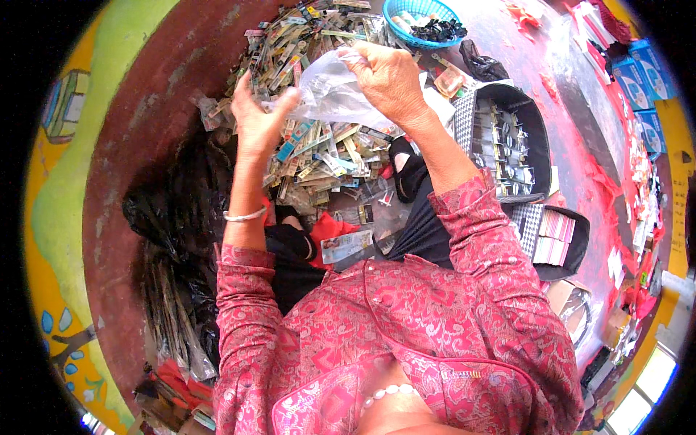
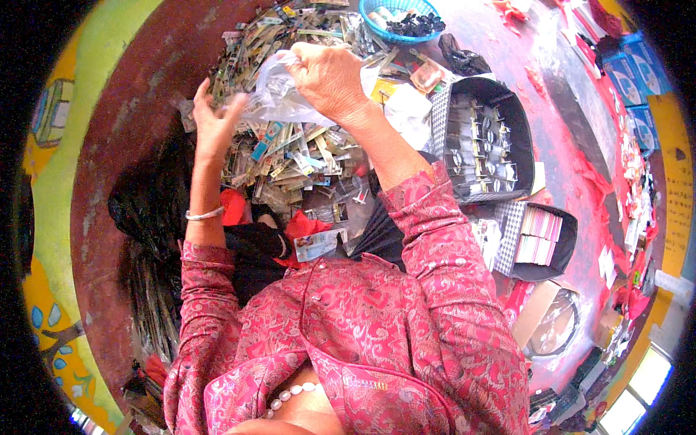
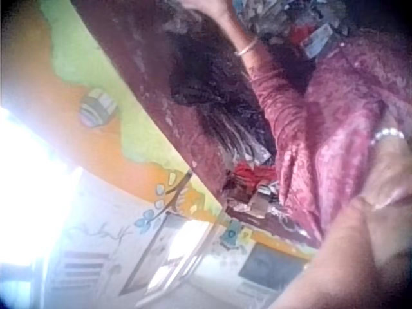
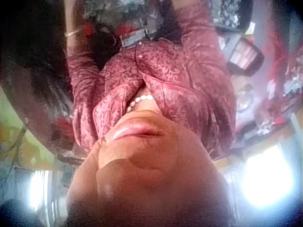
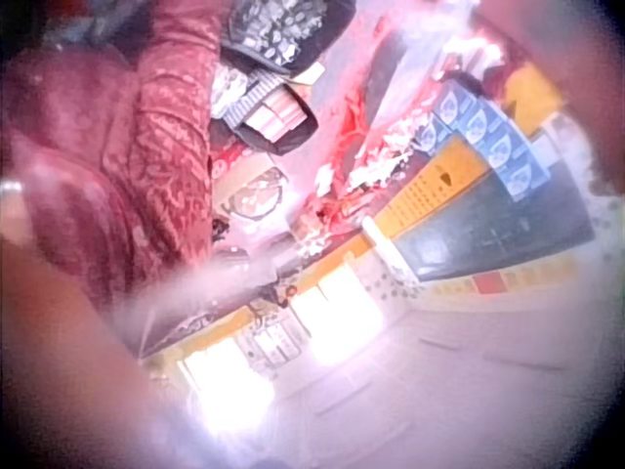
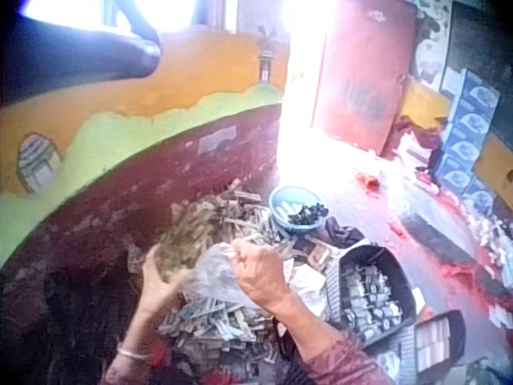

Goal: The person sits on the floor and sorts through a large pile of small packaged items, picking them up, inspecting them, and placing them into a clear plastic bag. The person handles the items one at a time and occasionally wipes them with a white cloth.

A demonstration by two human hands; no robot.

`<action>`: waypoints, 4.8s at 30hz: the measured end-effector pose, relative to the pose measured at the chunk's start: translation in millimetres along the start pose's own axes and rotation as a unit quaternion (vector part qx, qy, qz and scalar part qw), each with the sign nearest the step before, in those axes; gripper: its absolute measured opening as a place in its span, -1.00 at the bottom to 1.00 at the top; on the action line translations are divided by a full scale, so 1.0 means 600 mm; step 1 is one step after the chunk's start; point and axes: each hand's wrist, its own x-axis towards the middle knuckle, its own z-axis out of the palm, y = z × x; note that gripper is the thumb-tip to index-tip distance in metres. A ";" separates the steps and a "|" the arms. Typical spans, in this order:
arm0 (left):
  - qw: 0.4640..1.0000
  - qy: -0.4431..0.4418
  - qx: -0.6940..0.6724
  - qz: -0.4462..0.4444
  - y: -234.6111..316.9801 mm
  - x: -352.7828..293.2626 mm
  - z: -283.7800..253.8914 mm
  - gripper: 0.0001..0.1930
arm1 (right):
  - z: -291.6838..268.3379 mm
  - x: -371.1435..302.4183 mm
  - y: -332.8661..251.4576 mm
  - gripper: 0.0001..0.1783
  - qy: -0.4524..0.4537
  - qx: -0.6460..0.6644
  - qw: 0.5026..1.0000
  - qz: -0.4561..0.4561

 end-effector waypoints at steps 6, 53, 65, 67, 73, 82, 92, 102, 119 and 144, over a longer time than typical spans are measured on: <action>0.956 -0.031 0.292 -0.022 -0.017 0.004 0.044 -0.40 | -0.010 -0.013 -0.026 -0.81 -0.060 0.154 0.985 -0.040; 0.850 -0.511 0.120 -0.057 -0.217 -0.164 0.652 -0.69 | 0.059 -0.172 0.663 -0.78 -0.344 -0.291 0.879 0.155; 0.771 -0.602 -0.072 -0.195 -0.226 -0.175 0.698 -0.64 | -0.008 -0.201 0.516 -0.77 0.021 -0.095 0.963 0.250; 0.736 -0.610 -0.127 -0.264 -0.213 -0.174 0.697 -0.66 | 0.002 -0.256 0.506 -0.87 0.056 -0.028 0.929 0.364; 0.656 -0.554 -0.208 -0.469 -0.244 -0.189 0.690 -0.67 | 0.053 -0.347 0.538 -0.82 0.081 -0.001 0.937 0.339; 0.704 -0.690 -0.087 -0.145 -0.233 -0.198 0.686 -0.60 | 0.108 -0.364 0.636 -0.43 -0.276 -0.193 0.834 0.437; 0.714 -0.668 0.108 -0.177 -0.217 -0.133 0.619 -0.64 | 0.070 -0.342 0.605 -0.73 -0.399 -0.230 0.792 0.401; 0.752 -0.522 -0.035 -0.401 -0.122 -0.078 0.223 -0.72 | 0.093 -0.163 0.505 -0.82 -0.225 -0.082 0.957 0.162; 0.867 -0.256 -0.222 -0.367 -0.060 -0.041 0.085 -0.76 | 0.160 -0.009 0.536 -0.70 -0.165 0.062 0.958 0.227; 0.827 -0.179 -0.336 -0.415 -0.065 -0.041 0.076 -0.74 | 0.215 0.011 0.615 -0.72 0.038 0.473 0.689 0.548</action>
